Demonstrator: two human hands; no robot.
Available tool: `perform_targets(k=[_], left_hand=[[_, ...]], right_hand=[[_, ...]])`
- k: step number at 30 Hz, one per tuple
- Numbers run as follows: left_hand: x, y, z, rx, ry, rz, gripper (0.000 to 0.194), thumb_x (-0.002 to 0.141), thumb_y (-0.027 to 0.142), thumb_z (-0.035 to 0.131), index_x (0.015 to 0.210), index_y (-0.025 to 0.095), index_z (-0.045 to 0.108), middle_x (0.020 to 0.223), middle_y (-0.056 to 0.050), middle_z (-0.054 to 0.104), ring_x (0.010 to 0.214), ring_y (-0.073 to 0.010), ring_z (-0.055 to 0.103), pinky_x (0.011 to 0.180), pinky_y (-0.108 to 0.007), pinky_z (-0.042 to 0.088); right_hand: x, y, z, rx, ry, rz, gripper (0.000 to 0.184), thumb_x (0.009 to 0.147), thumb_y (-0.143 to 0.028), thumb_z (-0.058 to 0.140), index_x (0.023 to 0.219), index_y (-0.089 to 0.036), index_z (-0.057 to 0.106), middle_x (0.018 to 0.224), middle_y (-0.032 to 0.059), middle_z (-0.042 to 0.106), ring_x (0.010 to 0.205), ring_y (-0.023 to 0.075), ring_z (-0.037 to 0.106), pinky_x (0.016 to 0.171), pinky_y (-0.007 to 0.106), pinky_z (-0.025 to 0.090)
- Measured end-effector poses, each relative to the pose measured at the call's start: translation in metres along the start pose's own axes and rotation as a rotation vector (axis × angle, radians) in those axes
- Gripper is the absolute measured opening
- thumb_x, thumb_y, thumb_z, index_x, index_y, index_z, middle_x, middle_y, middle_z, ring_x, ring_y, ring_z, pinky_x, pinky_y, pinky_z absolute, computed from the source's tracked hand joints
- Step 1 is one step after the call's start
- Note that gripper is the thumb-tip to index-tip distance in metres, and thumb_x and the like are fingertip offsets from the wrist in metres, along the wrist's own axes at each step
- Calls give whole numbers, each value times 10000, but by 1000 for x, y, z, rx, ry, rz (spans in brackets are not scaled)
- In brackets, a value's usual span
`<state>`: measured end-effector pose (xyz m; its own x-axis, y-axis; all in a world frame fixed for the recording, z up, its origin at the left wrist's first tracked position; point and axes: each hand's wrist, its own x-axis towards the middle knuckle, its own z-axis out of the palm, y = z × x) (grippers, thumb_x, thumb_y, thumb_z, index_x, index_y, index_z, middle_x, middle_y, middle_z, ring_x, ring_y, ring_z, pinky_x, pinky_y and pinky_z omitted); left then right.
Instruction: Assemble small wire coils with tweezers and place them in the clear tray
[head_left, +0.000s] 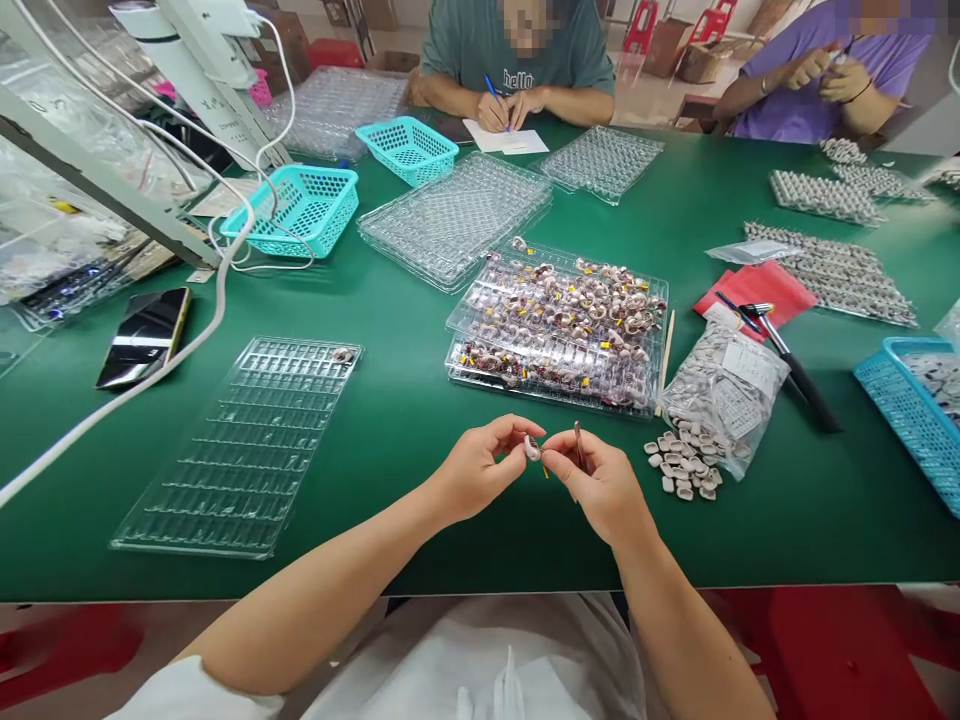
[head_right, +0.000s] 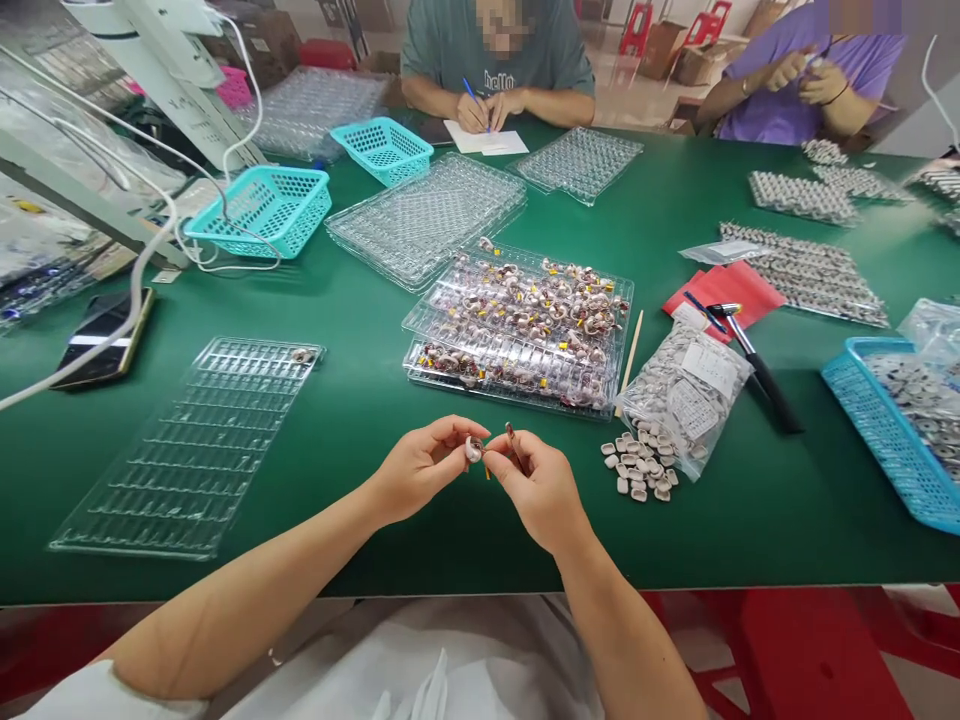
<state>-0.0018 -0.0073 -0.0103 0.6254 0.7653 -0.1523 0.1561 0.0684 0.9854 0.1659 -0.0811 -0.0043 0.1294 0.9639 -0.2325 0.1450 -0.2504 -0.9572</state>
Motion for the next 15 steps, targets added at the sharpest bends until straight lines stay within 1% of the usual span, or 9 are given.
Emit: perform_targets(k=[2,4,6,8,11,13,15], left_hand=[[-1,-1,0,45,-28,20,189,861,209,542,1011,154,643,870,-48,678,777,-150,636,730,-262,506],[-1,-2,-1,46,-47,25,173,860,211,545,987,150,646,874,-56,684,802,-165,647,752,-273,512],[-1,-2,-1,36,-48,23,172,858,228,560,979,147,652,867,-61,689,806,-173,654,752,-277,519],[-1,-2,-1,46,-40,16,180,852,249,584,978,145,661,872,-68,699,809,-180,662,746,-278,526],[0,-1,-1,96,-28,15,192,853,279,598,974,151,675,882,-73,717,811,-186,670,740,-277,532],[0,-1,-1,112,-20,29,194,861,288,591,974,156,677,878,-70,723,807,-184,671,739,-276,534],[0,-1,0,95,-7,41,197,867,293,588,981,156,673,872,-68,722,803,-180,670,739,-278,535]], right_hand=[[2,1,-3,95,-15,39,261,806,-430,670,849,-173,687,642,-6,562,505,86,392,454,228,311],[3,2,-5,156,-17,64,267,776,-431,701,849,-174,703,655,1,597,492,80,406,443,224,315],[3,4,-5,173,-21,67,255,773,-414,706,855,-174,711,669,9,619,490,79,410,438,222,312],[1,4,-4,141,-10,39,223,792,-384,689,863,-173,708,668,13,616,501,83,415,446,223,315],[-3,3,-1,-14,52,-86,151,842,-321,628,860,-188,696,633,-2,570,515,92,405,472,230,330],[-5,1,0,-131,94,-224,124,865,-271,586,863,-197,686,690,9,593,525,95,402,487,236,342],[-7,0,1,-194,101,-336,118,874,-224,558,886,-205,674,799,27,635,541,95,418,496,238,353]])
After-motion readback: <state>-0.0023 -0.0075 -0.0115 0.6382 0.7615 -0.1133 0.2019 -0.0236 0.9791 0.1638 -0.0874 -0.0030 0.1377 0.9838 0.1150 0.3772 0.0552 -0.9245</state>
